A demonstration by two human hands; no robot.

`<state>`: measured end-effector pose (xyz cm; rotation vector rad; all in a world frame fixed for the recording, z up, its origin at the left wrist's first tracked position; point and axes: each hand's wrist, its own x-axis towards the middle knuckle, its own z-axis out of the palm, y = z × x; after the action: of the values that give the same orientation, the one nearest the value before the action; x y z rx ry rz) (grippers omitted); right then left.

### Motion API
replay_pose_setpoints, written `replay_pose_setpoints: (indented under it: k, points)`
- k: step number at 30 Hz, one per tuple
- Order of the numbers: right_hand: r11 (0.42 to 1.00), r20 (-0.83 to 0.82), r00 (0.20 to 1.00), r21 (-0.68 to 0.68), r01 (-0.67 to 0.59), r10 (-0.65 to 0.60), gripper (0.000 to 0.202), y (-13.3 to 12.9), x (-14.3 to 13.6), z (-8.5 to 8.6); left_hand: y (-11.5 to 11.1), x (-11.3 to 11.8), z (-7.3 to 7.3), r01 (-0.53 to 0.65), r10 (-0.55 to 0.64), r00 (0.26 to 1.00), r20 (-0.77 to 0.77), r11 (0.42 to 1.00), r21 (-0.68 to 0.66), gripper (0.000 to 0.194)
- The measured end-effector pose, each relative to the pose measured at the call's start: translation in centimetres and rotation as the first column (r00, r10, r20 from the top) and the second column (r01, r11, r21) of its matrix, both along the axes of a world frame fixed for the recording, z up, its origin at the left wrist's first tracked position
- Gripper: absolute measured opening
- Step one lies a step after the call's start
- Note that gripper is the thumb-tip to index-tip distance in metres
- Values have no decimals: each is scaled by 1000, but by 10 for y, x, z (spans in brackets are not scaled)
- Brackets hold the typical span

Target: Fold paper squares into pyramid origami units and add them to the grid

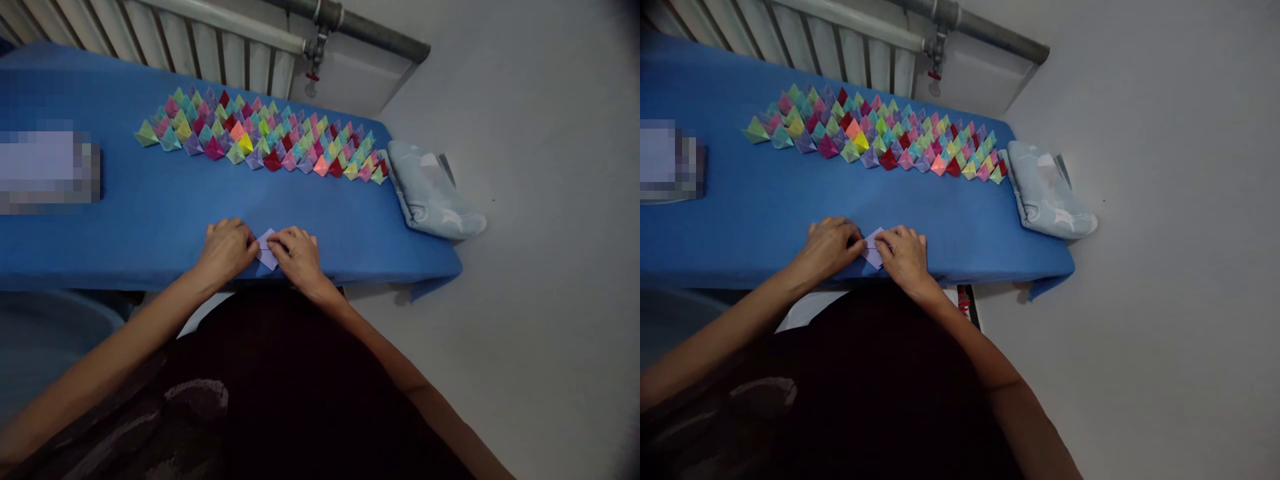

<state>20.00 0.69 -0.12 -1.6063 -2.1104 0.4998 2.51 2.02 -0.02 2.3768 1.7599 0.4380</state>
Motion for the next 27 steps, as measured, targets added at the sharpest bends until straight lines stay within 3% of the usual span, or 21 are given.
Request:
replay_pose_setpoints:
  k: [16, 19, 23, 27]
  points:
    - [999, -18, 1000, -32, 5, -5, 19, 3, 1, 1, 6, -17, -10, 40, -38, 995, 90, 999, -21, 18]
    - [999, -9, 1000, -41, 7, -7, 19, 3, 0, 2, 0, -13, -11, 56, -59, 994, 92, 998, 34, 21]
    - [999, 4, 1000, -41, 6, -6, 20, 2, 0, 3, -10, -10, -16, 208, -220, 974, 50, 962, 176, 32]
    - [1000, 20, 1000, -25, -3, 4, 23, 1, 0, 1, -19, -17, -17, 343, -343, 939, -33, 916, 207, 36]
